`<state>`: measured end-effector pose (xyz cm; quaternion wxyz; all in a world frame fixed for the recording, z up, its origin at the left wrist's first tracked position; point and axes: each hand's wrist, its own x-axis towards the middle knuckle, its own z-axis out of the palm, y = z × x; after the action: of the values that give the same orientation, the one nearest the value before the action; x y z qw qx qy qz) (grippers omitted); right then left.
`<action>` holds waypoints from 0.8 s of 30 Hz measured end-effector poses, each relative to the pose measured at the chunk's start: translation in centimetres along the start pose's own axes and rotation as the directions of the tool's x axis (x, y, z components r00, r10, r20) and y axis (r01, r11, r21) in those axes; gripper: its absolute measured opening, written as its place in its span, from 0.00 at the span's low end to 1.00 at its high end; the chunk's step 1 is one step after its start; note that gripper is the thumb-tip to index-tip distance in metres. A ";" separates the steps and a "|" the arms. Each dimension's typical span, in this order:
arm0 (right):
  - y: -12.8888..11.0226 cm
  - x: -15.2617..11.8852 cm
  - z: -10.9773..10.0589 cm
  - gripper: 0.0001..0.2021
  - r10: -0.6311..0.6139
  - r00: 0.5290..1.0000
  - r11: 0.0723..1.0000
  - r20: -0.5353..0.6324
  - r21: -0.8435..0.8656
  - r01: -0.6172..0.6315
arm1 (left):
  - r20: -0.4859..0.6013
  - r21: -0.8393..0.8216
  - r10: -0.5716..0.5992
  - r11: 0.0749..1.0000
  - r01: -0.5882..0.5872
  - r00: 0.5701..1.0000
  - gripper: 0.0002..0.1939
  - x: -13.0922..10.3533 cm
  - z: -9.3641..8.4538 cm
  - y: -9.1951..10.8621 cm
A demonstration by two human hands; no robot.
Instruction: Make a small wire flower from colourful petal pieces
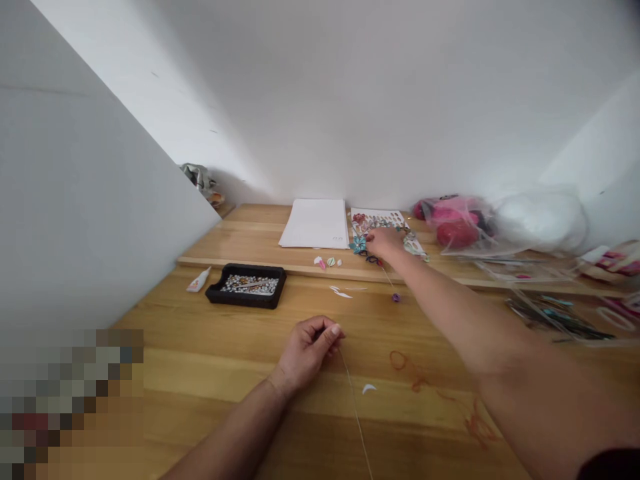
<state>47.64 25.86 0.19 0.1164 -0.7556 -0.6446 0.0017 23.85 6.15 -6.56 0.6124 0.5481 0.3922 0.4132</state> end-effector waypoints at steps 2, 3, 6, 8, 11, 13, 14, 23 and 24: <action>0.2 0.1 0.0 0.09 0.037 0.999 0.999 -0.003 0.019 -0.037 | -0.002 -0.002 -0.007 1.000 0.007 1.000 0.22 0.0 0.0 0.0; 0.3 0.2 -0.1 0.10 0.062 0.998 0.998 -0.001 0.029 -0.062 | -0.001 -0.002 -0.008 1.000 0.008 1.000 0.22 0.0 0.0 0.0; 0.5 0.2 -0.2 0.13 0.117 0.993 0.991 0.012 0.058 -0.117 | 0.003 0.000 0.002 1.000 -0.002 1.000 0.22 0.0 0.0 -0.1; 0.4 0.1 -0.2 0.18 0.122 0.992 0.989 0.022 0.078 -0.123 | 0.005 0.003 0.010 1.000 -0.010 1.000 0.22 0.1 0.0 -0.1; -0.1 -0.1 -0.1 0.19 0.120 0.993 0.988 0.019 0.099 -0.121 | 0.004 0.002 0.009 1.000 -0.009 1.000 0.22 0.1 0.0 0.1; -0.4 0.1 -0.1 0.17 0.131 0.991 0.987 -0.006 0.099 -0.130 | 0.005 -0.001 0.010 1.000 -0.010 1.000 0.22 0.1 0.0 0.1; -0.4 0.2 -0.1 0.16 0.138 0.990 0.986 -0.022 0.094 -0.135 | 0.007 -0.001 0.014 1.000 -0.014 1.000 0.22 0.1 0.0 0.1; 0.4 1.3 -0.8 0.13 0.068 0.995 0.997 -0.071 0.049 -0.065 | 0.015 0.015 0.018 1.000 -0.019 1.000 0.21 -0.1 0.0 -0.1; 0.4 1.3 -0.8 0.13 0.050 0.996 0.998 -0.068 0.049 -0.047 | 0.014 0.018 0.020 1.000 -0.021 1.000 0.21 -0.1 0.0 -0.1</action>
<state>48.35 26.96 1.10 0.1565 -0.7678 -0.6213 -0.0062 23.80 6.11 -6.65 0.6058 0.5606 0.3860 0.4120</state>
